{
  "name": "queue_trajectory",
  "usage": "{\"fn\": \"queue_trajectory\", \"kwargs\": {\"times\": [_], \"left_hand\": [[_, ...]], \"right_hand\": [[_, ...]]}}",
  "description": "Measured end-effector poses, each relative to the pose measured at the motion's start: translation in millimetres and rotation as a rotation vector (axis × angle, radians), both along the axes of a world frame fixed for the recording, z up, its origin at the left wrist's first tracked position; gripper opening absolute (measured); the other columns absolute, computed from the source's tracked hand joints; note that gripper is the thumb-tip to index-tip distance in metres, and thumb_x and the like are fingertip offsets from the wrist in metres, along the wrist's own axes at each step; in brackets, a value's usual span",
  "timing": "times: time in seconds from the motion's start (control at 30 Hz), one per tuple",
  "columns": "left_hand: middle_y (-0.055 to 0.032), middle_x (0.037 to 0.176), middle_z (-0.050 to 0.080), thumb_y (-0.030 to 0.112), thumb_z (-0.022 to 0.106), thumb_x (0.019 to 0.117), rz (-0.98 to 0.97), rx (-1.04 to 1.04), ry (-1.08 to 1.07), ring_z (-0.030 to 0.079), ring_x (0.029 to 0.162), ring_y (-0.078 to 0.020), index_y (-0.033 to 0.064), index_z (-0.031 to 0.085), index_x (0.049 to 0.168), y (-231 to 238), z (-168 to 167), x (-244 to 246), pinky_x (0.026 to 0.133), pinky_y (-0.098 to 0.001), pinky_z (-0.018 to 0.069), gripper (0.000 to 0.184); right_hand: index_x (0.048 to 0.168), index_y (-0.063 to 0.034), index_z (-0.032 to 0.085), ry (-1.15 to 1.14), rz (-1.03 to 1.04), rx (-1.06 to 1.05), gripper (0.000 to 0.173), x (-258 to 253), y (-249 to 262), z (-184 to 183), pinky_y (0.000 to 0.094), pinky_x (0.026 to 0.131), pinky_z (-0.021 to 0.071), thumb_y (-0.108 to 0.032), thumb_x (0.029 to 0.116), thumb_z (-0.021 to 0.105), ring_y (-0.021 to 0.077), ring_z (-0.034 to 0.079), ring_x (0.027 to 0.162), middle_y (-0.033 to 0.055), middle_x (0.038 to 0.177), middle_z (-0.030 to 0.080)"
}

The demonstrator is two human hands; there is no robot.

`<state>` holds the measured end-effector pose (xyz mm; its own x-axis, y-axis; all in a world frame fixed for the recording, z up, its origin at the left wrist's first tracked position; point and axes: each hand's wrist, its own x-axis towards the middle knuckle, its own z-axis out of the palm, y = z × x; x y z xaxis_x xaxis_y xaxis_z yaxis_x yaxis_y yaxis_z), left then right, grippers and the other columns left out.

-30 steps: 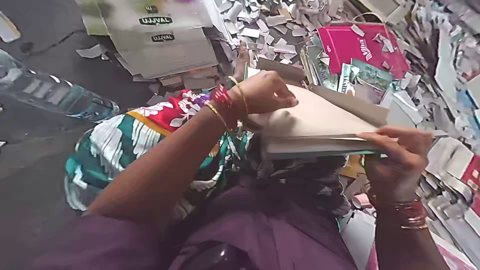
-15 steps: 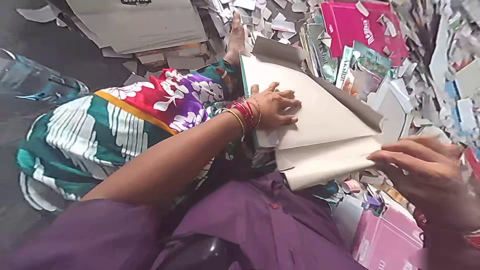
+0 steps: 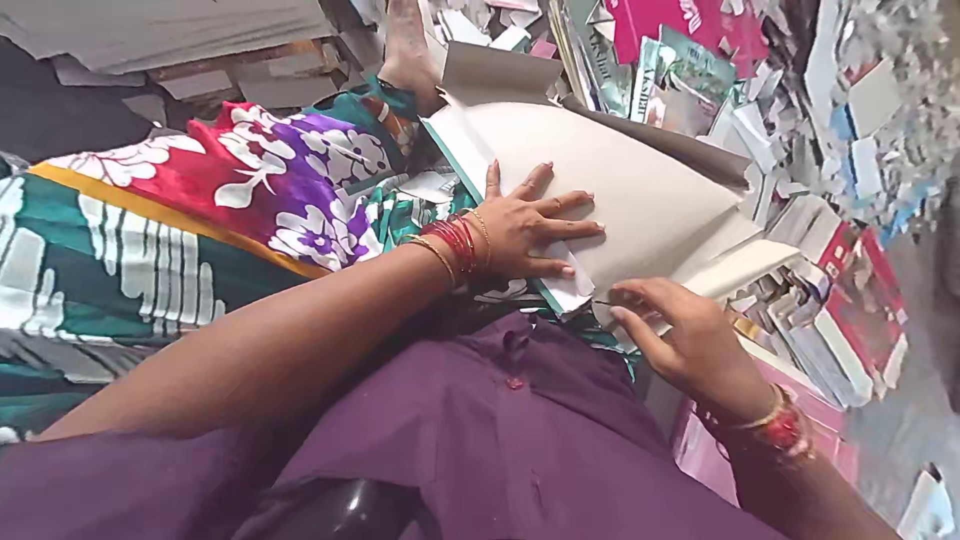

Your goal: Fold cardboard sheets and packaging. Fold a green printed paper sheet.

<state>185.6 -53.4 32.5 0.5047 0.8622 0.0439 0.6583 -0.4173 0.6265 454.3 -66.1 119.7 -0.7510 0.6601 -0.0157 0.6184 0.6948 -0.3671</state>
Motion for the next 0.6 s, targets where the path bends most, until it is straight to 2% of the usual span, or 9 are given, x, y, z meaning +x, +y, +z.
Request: {"fn": "queue_trajectory", "kwargs": {"times": [0.07, 0.13, 0.23, 0.27, 0.33, 0.4, 0.47, 0.53, 0.6], "left_hand": [[0.0083, 0.169, 0.026, 0.068, 0.05, 0.0943, -0.003, -0.024, 0.007, 0.007, 0.156, -0.0457, 0.0485, 0.043, 0.153, 0.3, 2.1, -1.0, 0.099, -0.0908, 0.0032, 0.062], [0.0077, 0.169, 0.026, 0.066, 0.051, 0.0947, -0.005, -0.034, -0.003, 0.007, 0.156, -0.0453, 0.0474, 0.044, 0.152, -0.5, 2.8, -2.3, 0.099, -0.0908, 0.0032, 0.061], [0.0082, 0.168, 0.028, 0.064, 0.049, 0.0965, 0.003, -0.061, 0.007, 0.008, 0.156, -0.0456, 0.0476, 0.046, 0.151, 0.0, 9.5, -1.5, 0.099, -0.0908, 0.0029, 0.057], [0.0087, 0.168, 0.028, 0.065, 0.048, 0.0967, 0.008, -0.079, 0.019, 0.007, 0.156, -0.0458, 0.0478, 0.047, 0.151, -0.3, 13.2, -0.3, 0.099, -0.0908, 0.0024, 0.056], [0.0098, 0.168, 0.028, 0.067, 0.046, 0.0968, 0.015, -0.115, 0.052, 0.006, 0.156, -0.046, 0.0491, 0.047, 0.15, -0.7, 20.3, 2.7, 0.099, -0.0909, 0.0011, 0.056], [0.0109, 0.168, 0.026, 0.068, 0.045, 0.0975, 0.027, -0.155, 0.085, 0.004, 0.156, -0.0463, 0.0494, 0.046, 0.15, -1.6, 27.1, 4.5, 0.099, -0.091, 0.0005, 0.056], [0.01, 0.168, 0.026, 0.07, 0.043, 0.0976, 0.066, -0.186, 0.109, 0.004, 0.155, -0.0478, 0.0488, 0.047, 0.15, -3.1, 35.2, 7.9, 0.099, -0.0904, -0.0015, 0.057], [0.0038, 0.168, 0.029, 0.072, 0.04, 0.0975, 0.138, -0.171, 0.134, 0.006, 0.154, -0.0517, 0.0459, 0.045, 0.152, -4.4, 43.3, 15.8, 0.1, -0.0902, -0.003, 0.061], [-0.0042, 0.166, 0.034, 0.071, 0.037, 0.0993, 0.226, -0.141, 0.106, 0.004, 0.154, -0.052, 0.0368, 0.045, 0.155, -3.6, 50.9, 25.3, 0.103, -0.0884, -0.0035, 0.066]], "right_hand": [[0.104, -0.0023, 0.071, -0.025, -0.017, 0.033, 0.029, -4.2, -4.3, -11.8, 0.0404, 0.067, 0.0575, -0.028, 0.0928, 0.066, 0.0235, 0.068, 0.079, 0.0127, 0.095, 0.068], [0.1, -0.0005, 0.07, -0.021, -0.018, 0.026, 0.027, -4.3, -10.0, -19.6, 0.0487, 0.071, 0.0548, -0.025, 0.0869, 0.072, 0.0315, 0.066, 0.087, 0.0166, 0.099, 0.065], [0.094, -0.001, 0.069, 0.059, -0.091, 0.029, 0.018, -3.1, -19.1, -24.8, 0.0454, 0.075, 0.0551, -0.018, 0.0868, 0.068, 0.0272, 0.067, 0.087, 0.0136, 0.095, 0.068], [0.098, -0.0007, 0.068, 0.066, -0.121, 0.029, 0.021, -3.1, -21.9, -24.6, 0.044, 0.074, 0.0554, -0.019, 0.0875, 0.068, 0.0254, 0.067, 0.085, 0.0125, 0.093, 0.068], [0.106, 0.0011, 0.068, 0.041, -0.168, 0.033, 0.027, -4.1, -27.1, -24.3, 0.0487, 0.075, 0.0547, -0.019, 0.0874, 0.07, 0.0291, 0.067, 0.084, 0.014, 0.092, 0.068], [0.095, -0.0009, 0.072, 0.03, -0.164, 0.075, 0.02, -5.5, -30.5, -29.3, 0.0516, 0.074, 0.0522, -0.018, 0.0858, 0.067, 0.0332, 0.066, 0.083, 0.0142, 0.086, 0.067], [0.09, -0.0021, 0.074, 0.104, -0.174, 0.089, 0.014, -6.0, -31.5, -33.1, 0.0484, 0.078, 0.0506, -0.011, 0.085, 0.065, 0.0316, 0.064, 0.087, 0.0137, 0.086, 0.065], [0.092, -0.0025, 0.076, 0.252, -0.204, 0.075, 0.013, -8.2, -27.9, -34.9, 0.0374, 0.081, 0.0556, -0.004, 0.0868, 0.064, 0.0205, 0.067, 0.089, 0.0103, 0.09, 0.069], [0.092, -0.0008, 0.076, 0.395, -0.19, 0.083, 0.015, -16.1, -20.5, -39.4, 0.0267, 0.078, 0.0554, -0.001, 0.0876, 0.061, 0.0121, 0.066, 0.085, 0.0081, 0.086, 0.068]]}}
